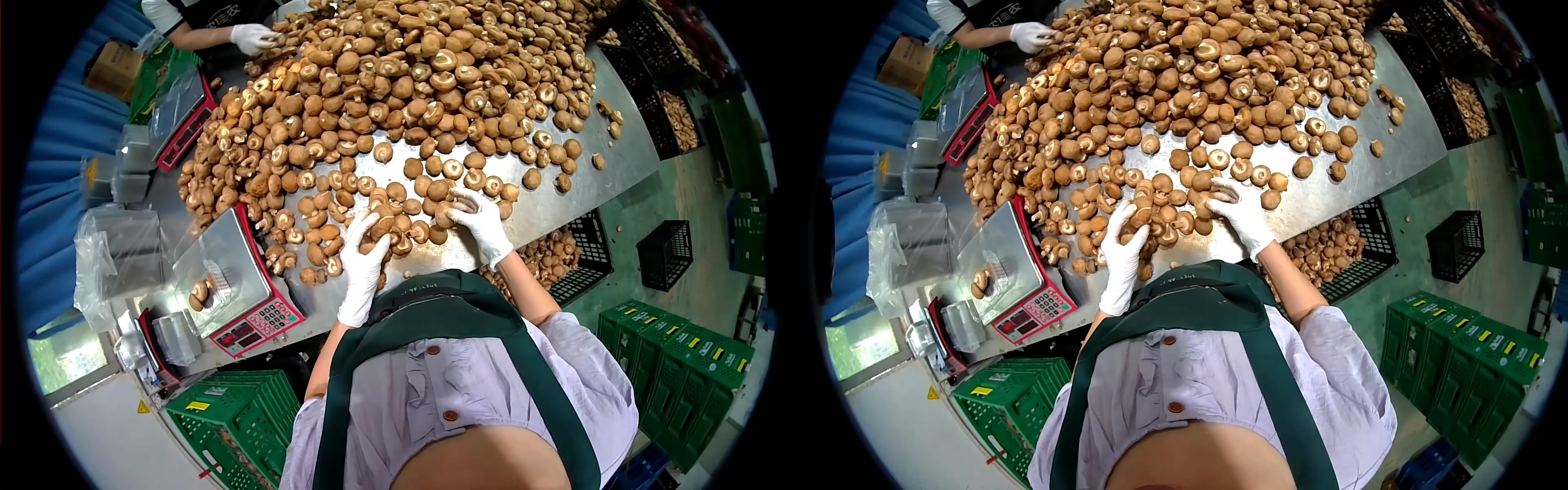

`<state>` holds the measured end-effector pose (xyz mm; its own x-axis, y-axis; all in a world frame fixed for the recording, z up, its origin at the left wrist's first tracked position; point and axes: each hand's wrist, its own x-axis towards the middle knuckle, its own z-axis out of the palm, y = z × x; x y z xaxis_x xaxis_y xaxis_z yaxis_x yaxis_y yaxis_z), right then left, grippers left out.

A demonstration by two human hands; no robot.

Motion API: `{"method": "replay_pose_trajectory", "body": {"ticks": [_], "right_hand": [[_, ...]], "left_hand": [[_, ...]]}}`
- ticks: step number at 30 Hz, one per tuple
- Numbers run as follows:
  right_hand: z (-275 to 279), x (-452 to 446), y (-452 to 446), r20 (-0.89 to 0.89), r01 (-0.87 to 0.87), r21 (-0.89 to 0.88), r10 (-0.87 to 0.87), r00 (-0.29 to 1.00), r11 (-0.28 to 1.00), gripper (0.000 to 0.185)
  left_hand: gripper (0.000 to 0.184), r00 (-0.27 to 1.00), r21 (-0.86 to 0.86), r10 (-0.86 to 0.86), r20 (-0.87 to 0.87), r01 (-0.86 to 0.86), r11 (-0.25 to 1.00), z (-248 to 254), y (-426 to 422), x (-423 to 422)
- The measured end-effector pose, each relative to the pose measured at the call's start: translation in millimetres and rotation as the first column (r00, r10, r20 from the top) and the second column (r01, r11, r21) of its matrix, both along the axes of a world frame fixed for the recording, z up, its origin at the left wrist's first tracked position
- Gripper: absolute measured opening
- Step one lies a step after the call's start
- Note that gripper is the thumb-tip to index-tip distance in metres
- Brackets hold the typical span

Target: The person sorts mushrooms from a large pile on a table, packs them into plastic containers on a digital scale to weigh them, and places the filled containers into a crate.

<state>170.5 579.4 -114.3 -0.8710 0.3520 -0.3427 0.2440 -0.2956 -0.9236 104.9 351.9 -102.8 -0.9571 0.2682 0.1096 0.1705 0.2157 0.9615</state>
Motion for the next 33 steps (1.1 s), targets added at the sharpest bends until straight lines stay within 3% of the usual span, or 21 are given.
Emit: {"method": "replay_pose_trajectory", "body": {"ticks": [2,6,8,10,11,15,16,18,20,22,24,26,28,29,31,32,33], "right_hand": [[-3.7,-5.5,-0.5,-0.006,0.032,-0.225,-0.035,0.999,0.974,0.051],[-17.6,-13.5,-6.6,-0.117,-0.011,-0.306,-0.027,0.993,0.952,0.049],[-16.8,-12.4,-10.3,-0.092,-0.004,-0.261,-0.020,0.996,0.965,0.047],[-30.5,-17.5,-8.5,-0.105,-0.057,0.063,0.063,0.992,0.996,0.042],[-37.8,-17.9,-10.0,-0.054,-0.029,0.349,0.051,0.997,0.937,0.037],[-24.8,-12.4,0.9,-0.029,-0.029,0.519,0.051,0.998,0.854,0.032],[-25.9,-9.7,6.6,-0.048,0.007,0.550,0.023,0.999,0.835,0.032],[-27.5,-5.3,20.0,0.029,0.028,0.552,-0.053,0.998,0.834,0.032],[-30.0,0.6,29.4,-0.020,0.051,0.573,-0.049,0.999,0.818,0.032],[-11.6,5.0,30.4,0.101,-0.074,0.624,0.014,0.995,0.778,0.033],[-9.5,9.6,26.0,0.148,-0.194,0.635,0.128,0.981,0.747,0.035],[-3.3,13.8,13.7,0.105,-0.251,0.851,0.318,0.942,0.462,0.045],[-0.2,12.4,-3.7,0.168,-0.307,0.916,0.448,0.878,0.259,0.053],[-14.0,12.7,-11.0,0.185,-0.318,0.918,0.452,0.873,0.238,0.054],[-30.1,9.2,-20.4,0.167,-0.294,0.884,0.342,0.925,0.363,0.046],[-25.9,4.9,-22.8,0.173,-0.289,0.870,0.300,0.938,0.401,0.043],[-4.5,1.1,-24.1,0.209,-0.338,0.726,0.276,0.938,0.599,0.040]], "left_hand": [[0.039,1.000,-0.010,0.007,-0.002,-0.007,1.000,-0.3,-0.3,0.2],[0.039,0.999,-0.034,0.024,-0.021,-0.025,0.999,-0.4,0.1,-1.2],[0.040,0.999,-0.046,0.023,-0.033,-0.025,0.999,-3.1,-2.4,0.7],[0.043,0.986,-0.297,-0.101,-0.130,0.058,0.953,-7.7,-1.8,-4.7],[0.046,0.986,-0.434,-0.139,-0.090,0.087,0.897,-7.1,-2.2,-4.0],[0.052,0.988,-0.325,-0.140,-0.065,0.112,0.939,-5.4,-12.8,-10.7],[0.052,0.998,-0.200,-0.055,0.018,0.057,0.978,-1.2,-17.2,-13.3],[0.052,0.989,-0.144,0.090,0.114,-0.073,0.987,21.8,-36.8,-21.8],[0.050,0.964,-0.234,0.212,-0.157,-0.245,0.941,20.0,-72.0,-37.1],[0.048,0.907,-0.238,0.419,0.038,-0.399,0.886,56.2,-98.4,-41.0],[0.047,0.866,-0.247,0.490,0.096,-0.456,0.855,60.3,-134.4,-48.7],[0.046,0.877,-0.149,0.468,0.103,-0.452,0.879,58.8,-143.0,-49.6],[0.040,0.881,-0.021,0.449,0.151,-0.451,0.892,60.6,-127.9,-46.0],[0.036,0.879,0.011,0.367,0.303,-0.389,0.921,66.9,-112.3,-37.9],[0.030,0.844,0.120,0.154,0.513,-0.248,0.961,70.1,-72.7,-24.6],[0.031,0.821,0.080,0.050,0.568,-0.116,0.990,68.8,-55.5,-19.7],[0.038,0.780,0.088,-0.067,0.622,0.015,0.996,63.1,-40.4,-12.8]]}}
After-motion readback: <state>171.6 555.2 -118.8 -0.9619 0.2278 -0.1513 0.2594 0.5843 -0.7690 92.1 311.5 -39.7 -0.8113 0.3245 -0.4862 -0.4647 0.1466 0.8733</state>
